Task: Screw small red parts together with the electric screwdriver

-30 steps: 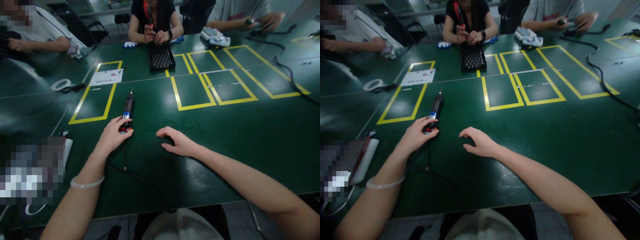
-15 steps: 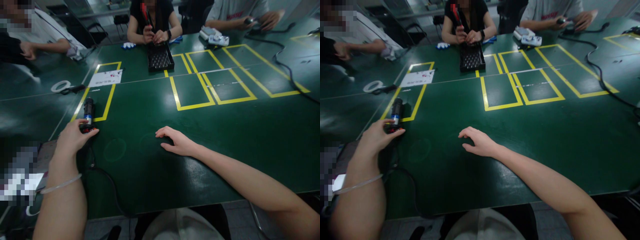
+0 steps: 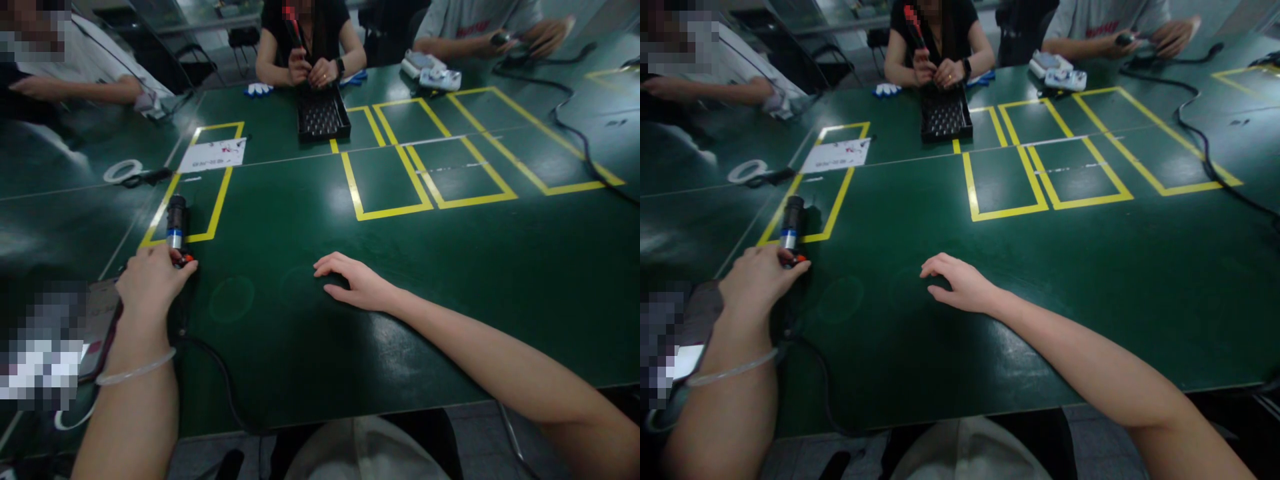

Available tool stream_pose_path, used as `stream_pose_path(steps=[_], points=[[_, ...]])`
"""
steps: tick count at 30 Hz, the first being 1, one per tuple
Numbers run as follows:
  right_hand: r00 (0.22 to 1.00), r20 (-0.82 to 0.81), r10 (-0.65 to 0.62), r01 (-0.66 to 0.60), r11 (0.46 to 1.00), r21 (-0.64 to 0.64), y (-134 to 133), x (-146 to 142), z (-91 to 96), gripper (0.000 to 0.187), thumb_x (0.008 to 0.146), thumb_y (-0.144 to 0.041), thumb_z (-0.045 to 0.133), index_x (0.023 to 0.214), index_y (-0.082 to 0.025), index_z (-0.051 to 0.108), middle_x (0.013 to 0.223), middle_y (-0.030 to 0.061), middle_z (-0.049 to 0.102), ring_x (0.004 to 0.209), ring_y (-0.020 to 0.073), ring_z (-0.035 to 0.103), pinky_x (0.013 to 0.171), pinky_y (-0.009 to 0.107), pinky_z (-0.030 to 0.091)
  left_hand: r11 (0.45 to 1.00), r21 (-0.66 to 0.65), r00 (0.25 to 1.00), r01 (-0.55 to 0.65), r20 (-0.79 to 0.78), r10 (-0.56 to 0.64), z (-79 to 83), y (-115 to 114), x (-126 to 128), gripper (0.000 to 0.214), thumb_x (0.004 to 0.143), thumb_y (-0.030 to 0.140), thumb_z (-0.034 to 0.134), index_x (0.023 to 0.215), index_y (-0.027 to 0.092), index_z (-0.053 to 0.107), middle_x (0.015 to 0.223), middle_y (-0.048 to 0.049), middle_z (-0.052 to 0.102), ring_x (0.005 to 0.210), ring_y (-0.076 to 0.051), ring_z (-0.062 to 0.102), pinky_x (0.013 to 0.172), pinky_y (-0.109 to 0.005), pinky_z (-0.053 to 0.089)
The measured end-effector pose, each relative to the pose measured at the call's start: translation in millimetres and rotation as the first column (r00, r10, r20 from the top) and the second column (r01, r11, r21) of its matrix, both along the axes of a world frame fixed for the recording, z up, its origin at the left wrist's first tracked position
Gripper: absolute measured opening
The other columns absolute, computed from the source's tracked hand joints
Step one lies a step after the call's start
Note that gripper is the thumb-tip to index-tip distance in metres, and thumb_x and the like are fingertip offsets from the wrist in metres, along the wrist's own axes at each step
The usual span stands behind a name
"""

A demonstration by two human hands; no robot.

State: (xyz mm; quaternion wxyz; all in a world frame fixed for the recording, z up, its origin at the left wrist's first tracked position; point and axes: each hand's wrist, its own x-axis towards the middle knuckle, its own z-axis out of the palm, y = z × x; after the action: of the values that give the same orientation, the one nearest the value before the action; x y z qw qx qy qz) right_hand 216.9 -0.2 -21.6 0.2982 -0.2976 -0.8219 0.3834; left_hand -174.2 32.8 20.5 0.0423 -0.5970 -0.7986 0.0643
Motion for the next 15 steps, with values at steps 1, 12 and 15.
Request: stream_pose_path(steps=[1,12,15], points=[[1.000,0.000,0.000,0.000,1.000,-0.001,0.1,0.1,0.1,0.024,0.087,-0.015,0.059,0.111,-0.020,0.058,0.123,0.0099,0.059,0.108,0.0205,0.061,0.095,0.040,0.050,1.000,0.016,1.000,-0.001,0.003,0.001,0.0,-0.7,0.1,0.057,0.084,0.064,0.043,0.103,0.013,0.061,0.111,-0.0198,0.054,0.100,-0.037,0.054,0.076,-0.046,0.047],[1.000,-0.012,-0.002,0.002,1.000,-0.004,2.4,0.0,-1.3,0.022,0.087,-0.013,0.058,0.108,-0.019,0.059,0.119,0.0095,0.062,0.111,0.0202,0.059,0.098,0.039,0.049,0.951,0.225,0.546,0.213,0.780,-0.306,-14.3,-5.8,76.9,0.041,0.092,0.044,0.048,0.116,0.011,0.057,0.102,-0.0090,0.068,0.091,-0.018,0.066,0.089,-0.032,0.050],[1.000,-0.015,-0.001,0.001,1.000,0.000,3.6,-0.6,-2.2,0.020,0.087,-0.012,0.058,0.106,-0.019,0.060,0.116,0.0089,0.063,0.111,0.0199,0.060,0.098,0.038,0.048,0.917,0.089,0.351,0.389,0.906,-0.237,-15.9,-19.1,120.2,0.042,0.094,0.044,0.048,0.120,0.014,0.061,0.099,-0.0089,0.069,0.089,-0.017,0.066,0.084,-0.030,0.052]])
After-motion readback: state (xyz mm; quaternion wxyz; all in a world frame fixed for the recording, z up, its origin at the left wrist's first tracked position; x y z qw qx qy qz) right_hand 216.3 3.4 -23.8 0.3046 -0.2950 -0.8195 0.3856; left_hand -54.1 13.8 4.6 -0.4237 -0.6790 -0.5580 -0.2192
